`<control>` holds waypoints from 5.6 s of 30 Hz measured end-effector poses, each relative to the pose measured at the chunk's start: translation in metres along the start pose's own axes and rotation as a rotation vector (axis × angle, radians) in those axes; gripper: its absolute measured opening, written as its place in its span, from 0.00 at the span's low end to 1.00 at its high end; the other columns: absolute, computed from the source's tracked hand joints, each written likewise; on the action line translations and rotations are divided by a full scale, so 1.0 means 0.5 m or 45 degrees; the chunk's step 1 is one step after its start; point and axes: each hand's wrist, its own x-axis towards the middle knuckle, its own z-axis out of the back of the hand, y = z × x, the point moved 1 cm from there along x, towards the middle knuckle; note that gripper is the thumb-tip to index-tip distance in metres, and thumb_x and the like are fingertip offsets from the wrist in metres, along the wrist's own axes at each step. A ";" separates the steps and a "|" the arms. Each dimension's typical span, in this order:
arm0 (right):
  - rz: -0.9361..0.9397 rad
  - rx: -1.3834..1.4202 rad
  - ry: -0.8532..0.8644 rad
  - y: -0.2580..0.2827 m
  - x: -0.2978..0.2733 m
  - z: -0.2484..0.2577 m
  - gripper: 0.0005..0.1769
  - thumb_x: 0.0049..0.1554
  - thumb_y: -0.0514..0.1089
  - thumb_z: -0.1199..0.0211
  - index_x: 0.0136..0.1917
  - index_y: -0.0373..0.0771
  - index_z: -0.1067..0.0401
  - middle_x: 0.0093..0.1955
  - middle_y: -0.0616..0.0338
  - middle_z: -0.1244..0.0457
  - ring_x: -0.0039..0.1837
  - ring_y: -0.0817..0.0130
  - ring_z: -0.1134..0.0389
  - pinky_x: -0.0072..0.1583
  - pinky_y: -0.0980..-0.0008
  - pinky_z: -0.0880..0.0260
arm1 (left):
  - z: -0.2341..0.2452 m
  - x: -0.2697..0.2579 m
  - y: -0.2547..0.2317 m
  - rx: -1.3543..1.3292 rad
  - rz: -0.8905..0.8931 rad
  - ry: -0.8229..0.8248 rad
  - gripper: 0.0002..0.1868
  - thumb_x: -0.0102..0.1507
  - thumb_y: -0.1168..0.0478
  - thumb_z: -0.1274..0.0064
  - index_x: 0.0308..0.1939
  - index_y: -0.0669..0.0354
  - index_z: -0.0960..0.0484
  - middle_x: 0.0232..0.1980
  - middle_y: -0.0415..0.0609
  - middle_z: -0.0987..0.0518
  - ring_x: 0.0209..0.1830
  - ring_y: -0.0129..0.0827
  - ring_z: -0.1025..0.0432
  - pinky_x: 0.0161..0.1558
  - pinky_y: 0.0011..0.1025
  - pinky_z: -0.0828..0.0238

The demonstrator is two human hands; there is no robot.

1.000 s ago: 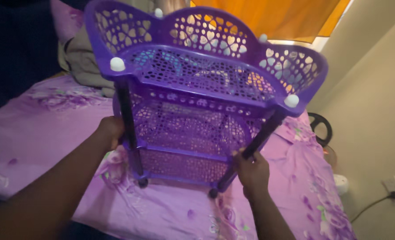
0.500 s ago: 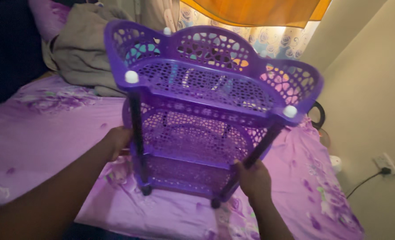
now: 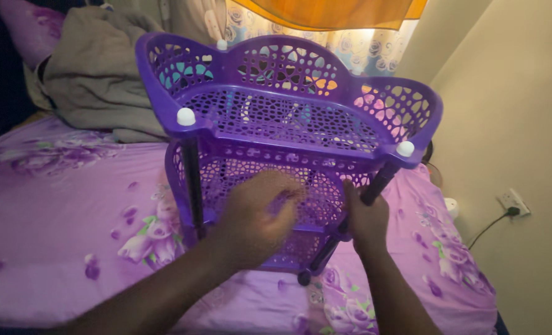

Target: The person assembles a purple three-tier plastic storage rack on a bed by inserting black support poles into the baskets and securing them with white caps. The person repeatedly adjusts and reinserts the poles to ensure stability.

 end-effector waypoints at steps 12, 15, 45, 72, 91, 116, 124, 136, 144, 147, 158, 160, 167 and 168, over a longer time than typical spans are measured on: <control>0.206 0.170 0.359 -0.150 0.100 -0.004 0.09 0.63 0.45 0.45 0.44 0.40 0.28 0.29 0.61 0.41 0.31 0.67 0.40 0.34 0.66 0.41 | -0.255 0.284 0.009 0.240 0.020 0.599 0.33 0.54 0.54 0.38 0.63 0.53 0.26 0.50 0.58 0.17 0.50 0.51 0.22 0.51 0.45 0.27; 0.732 -0.695 0.087 -0.130 0.095 -0.017 0.12 0.63 0.46 0.46 0.46 0.36 0.27 0.30 0.55 0.38 0.32 0.59 0.37 0.36 0.60 0.41 | -0.254 0.282 0.027 0.198 -0.022 0.563 0.28 0.55 0.56 0.40 0.60 0.45 0.22 0.47 0.53 0.15 0.47 0.47 0.20 0.50 0.42 0.25; 0.041 -0.189 -0.115 0.006 -0.005 -0.046 0.23 0.64 0.59 0.41 0.48 0.35 0.25 0.29 0.53 0.37 0.33 0.62 0.34 0.38 0.59 0.41 | -0.278 0.279 0.048 0.142 0.013 0.562 0.25 0.55 0.51 0.35 0.57 0.42 0.18 0.50 0.49 0.14 0.50 0.41 0.18 0.51 0.38 0.23; -0.022 0.048 0.175 -0.048 0.024 -0.039 0.19 0.63 0.51 0.36 0.46 0.29 0.25 0.32 0.55 0.37 0.35 0.71 0.38 0.37 0.62 0.41 | -0.267 0.267 0.034 0.336 0.070 0.590 0.28 0.55 0.38 0.41 0.60 0.31 0.21 0.51 0.45 0.14 0.52 0.41 0.19 0.52 0.41 0.24; 0.575 -0.512 1.111 0.046 0.017 -0.087 0.15 0.55 0.46 0.36 0.56 0.42 0.25 0.56 0.49 0.29 0.58 0.53 0.27 0.58 0.58 0.30 | -0.112 0.029 -0.036 0.060 0.440 0.088 0.12 0.65 0.56 0.45 0.33 0.61 0.18 0.26 0.51 0.21 0.24 0.32 0.28 0.30 0.35 0.32; 0.520 -0.921 1.037 -0.148 0.042 -0.322 0.19 0.44 0.41 0.29 0.52 0.46 0.21 0.50 0.51 0.28 0.53 0.53 0.26 0.58 0.58 0.27 | 0.097 -0.186 0.153 0.349 1.159 -0.318 0.08 0.57 0.57 0.41 0.33 0.56 0.13 0.31 0.46 0.16 0.30 0.31 0.21 0.37 0.32 0.25; 0.238 -0.445 1.168 0.087 -0.022 -0.286 0.32 0.49 0.52 0.27 0.64 0.41 0.27 0.63 0.55 0.30 0.64 0.61 0.28 0.64 0.63 0.28 | 0.187 -0.079 0.156 0.250 0.638 -0.804 0.09 0.63 0.68 0.45 0.46 0.59 0.25 0.40 0.51 0.24 0.36 0.33 0.28 0.40 0.31 0.29; 0.175 0.390 1.337 0.179 -0.135 -0.444 0.18 0.56 0.45 0.34 0.56 0.32 0.27 0.51 0.55 0.31 0.54 0.67 0.30 0.57 0.64 0.29 | 0.301 0.069 0.111 0.514 -0.127 -0.034 0.33 0.56 0.54 0.31 0.64 0.56 0.22 0.79 0.62 0.42 0.76 0.58 0.39 0.69 0.44 0.36; -0.132 0.498 0.935 0.138 -0.164 -0.489 0.17 0.60 0.53 0.39 0.37 0.40 0.33 0.27 0.65 0.41 0.29 0.73 0.39 0.33 0.68 0.41 | 0.299 0.097 0.137 0.316 0.060 0.153 0.31 0.56 0.54 0.33 0.62 0.53 0.20 0.70 0.51 0.26 0.68 0.44 0.28 0.64 0.36 0.30; -0.170 0.476 0.797 0.140 -0.178 -0.498 0.23 0.61 0.57 0.40 0.34 0.39 0.34 0.25 0.64 0.43 0.27 0.72 0.41 0.32 0.67 0.44 | 0.287 0.096 0.150 0.253 -0.061 0.100 0.31 0.57 0.58 0.34 0.64 0.56 0.23 0.68 0.55 0.24 0.69 0.46 0.29 0.67 0.37 0.32; -0.006 0.300 0.300 0.182 -0.218 -0.505 0.17 0.58 0.53 0.40 0.43 0.35 0.27 0.33 0.61 0.35 0.37 0.72 0.35 0.38 0.63 0.36 | 0.248 0.085 0.153 0.104 -0.062 -0.021 0.27 0.60 0.69 0.43 0.65 0.59 0.25 0.63 0.58 0.21 0.65 0.49 0.25 0.65 0.37 0.28; -0.010 0.291 0.278 0.197 -0.223 -0.503 0.17 0.58 0.53 0.40 0.44 0.35 0.27 0.34 0.61 0.34 0.38 0.72 0.34 0.40 0.63 0.36 | 0.249 0.084 0.151 0.159 -0.095 -0.027 0.28 0.60 0.71 0.45 0.65 0.60 0.26 0.63 0.60 0.21 0.65 0.51 0.26 0.64 0.38 0.29; -0.200 0.363 0.468 0.186 -0.207 -0.489 0.18 0.59 0.54 0.38 0.38 0.37 0.30 0.31 0.60 0.39 0.32 0.73 0.40 0.34 0.66 0.43 | 0.238 0.099 0.145 0.220 -0.095 -0.056 0.24 0.61 0.68 0.41 0.62 0.61 0.25 0.59 0.59 0.20 0.61 0.53 0.25 0.60 0.40 0.29; -0.239 0.398 0.526 0.178 -0.198 -0.485 0.18 0.59 0.54 0.37 0.38 0.39 0.31 0.30 0.60 0.41 0.30 0.73 0.42 0.32 0.67 0.46 | 0.237 0.101 0.147 0.225 -0.074 -0.055 0.24 0.60 0.68 0.41 0.62 0.61 0.25 0.59 0.59 0.20 0.60 0.52 0.25 0.60 0.40 0.28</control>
